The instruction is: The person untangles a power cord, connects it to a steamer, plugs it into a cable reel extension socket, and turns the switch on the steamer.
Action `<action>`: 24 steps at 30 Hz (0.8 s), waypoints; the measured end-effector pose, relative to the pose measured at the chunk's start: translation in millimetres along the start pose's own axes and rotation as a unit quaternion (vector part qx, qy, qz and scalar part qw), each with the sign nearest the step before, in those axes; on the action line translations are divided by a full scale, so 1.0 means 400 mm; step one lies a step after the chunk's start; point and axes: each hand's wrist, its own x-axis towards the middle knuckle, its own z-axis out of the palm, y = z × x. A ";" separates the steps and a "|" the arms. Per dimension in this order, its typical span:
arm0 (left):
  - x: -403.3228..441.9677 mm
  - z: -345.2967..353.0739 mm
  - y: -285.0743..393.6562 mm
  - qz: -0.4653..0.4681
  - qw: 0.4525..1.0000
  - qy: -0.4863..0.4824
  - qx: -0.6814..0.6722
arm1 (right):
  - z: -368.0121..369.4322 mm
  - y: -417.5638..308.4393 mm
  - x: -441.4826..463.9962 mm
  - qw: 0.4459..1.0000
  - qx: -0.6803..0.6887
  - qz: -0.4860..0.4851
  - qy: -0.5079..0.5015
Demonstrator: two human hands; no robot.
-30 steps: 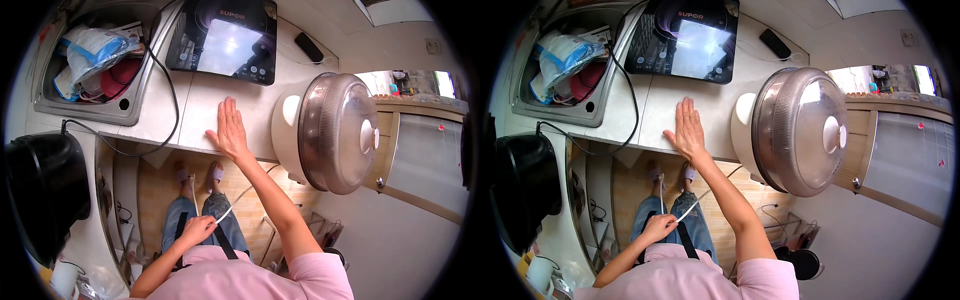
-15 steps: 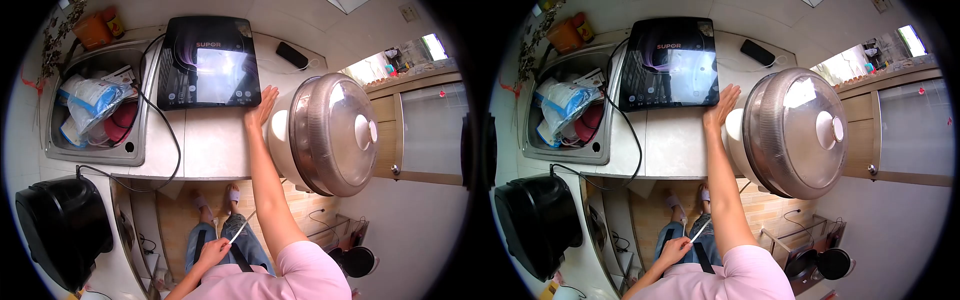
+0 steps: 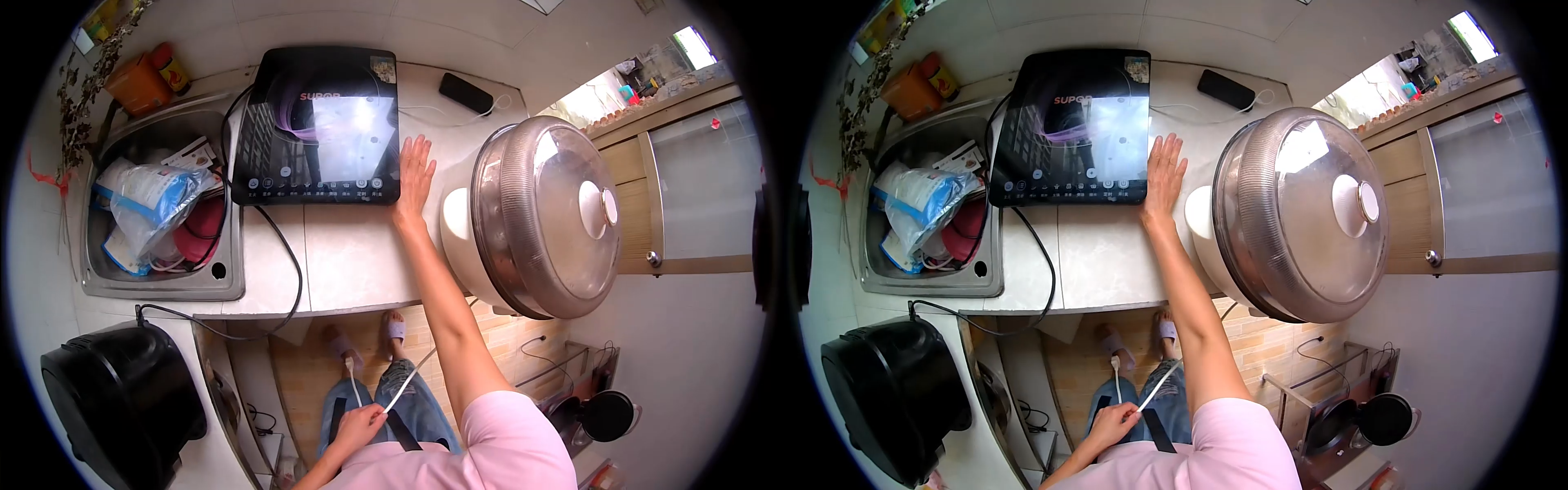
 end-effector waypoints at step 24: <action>0.004 -0.008 0.007 0.015 0.999 -0.016 0.043 | -0.322 0.115 -0.420 0.686 0.531 -0.449 -0.216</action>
